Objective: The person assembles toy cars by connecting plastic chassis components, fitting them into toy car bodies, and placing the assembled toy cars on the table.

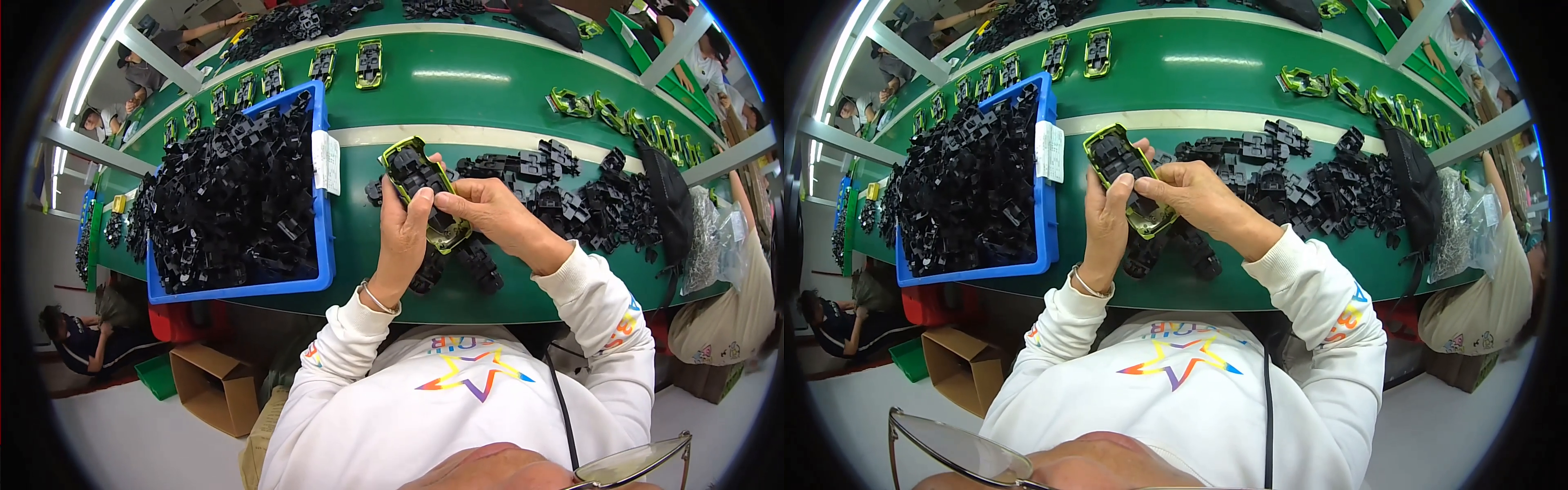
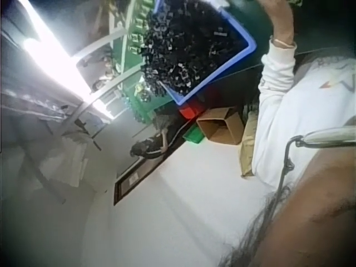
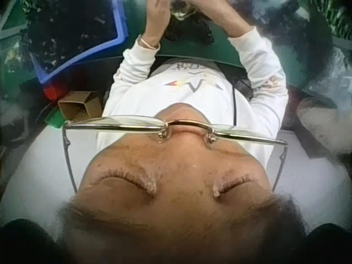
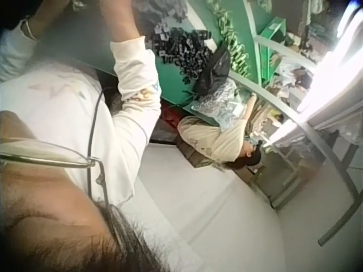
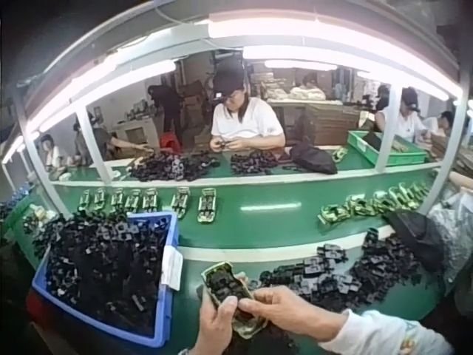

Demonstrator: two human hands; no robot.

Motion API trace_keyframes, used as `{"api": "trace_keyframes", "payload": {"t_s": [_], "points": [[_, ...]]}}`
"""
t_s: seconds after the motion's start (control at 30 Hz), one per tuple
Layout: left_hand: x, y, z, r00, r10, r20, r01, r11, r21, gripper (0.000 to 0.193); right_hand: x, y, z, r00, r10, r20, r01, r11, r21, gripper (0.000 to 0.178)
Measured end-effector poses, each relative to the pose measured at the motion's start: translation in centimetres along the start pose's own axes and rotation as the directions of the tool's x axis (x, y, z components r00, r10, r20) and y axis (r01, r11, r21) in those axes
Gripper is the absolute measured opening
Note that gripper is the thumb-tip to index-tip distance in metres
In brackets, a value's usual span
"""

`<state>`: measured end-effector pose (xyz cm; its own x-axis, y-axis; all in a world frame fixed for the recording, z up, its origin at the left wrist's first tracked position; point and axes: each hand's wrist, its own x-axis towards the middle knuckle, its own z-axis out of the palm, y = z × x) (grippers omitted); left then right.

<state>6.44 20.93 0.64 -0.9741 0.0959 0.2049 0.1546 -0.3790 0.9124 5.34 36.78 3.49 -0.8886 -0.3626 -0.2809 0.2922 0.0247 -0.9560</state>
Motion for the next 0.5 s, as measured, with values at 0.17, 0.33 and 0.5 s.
{"api": "trace_keyframes", "payload": {"t_s": [0.17, 0.33, 0.5], "points": [[2.0, -2.0, -2.1, 1.0, -0.017, -0.005, 0.017, 1.0, -0.02, 0.043, 2.0, -1.2, 0.0, 0.999, 0.025, -0.045, -0.03, 0.993, -0.114, 0.032], [2.7, -2.1, -2.6, 0.986, 0.016, -0.163, -0.031, 0.996, -0.089, 0.067, 6.9, -2.6, -0.7, 0.996, -0.03, -0.084, 0.023, 0.996, -0.082, 0.031], [1.2, -0.9, -2.8, 0.966, 0.143, -0.217, -0.147, 0.989, -0.001, 0.066, 17.1, -2.5, -4.1, 0.933, -0.135, -0.333, 0.101, 0.988, -0.117, 0.034]]}}
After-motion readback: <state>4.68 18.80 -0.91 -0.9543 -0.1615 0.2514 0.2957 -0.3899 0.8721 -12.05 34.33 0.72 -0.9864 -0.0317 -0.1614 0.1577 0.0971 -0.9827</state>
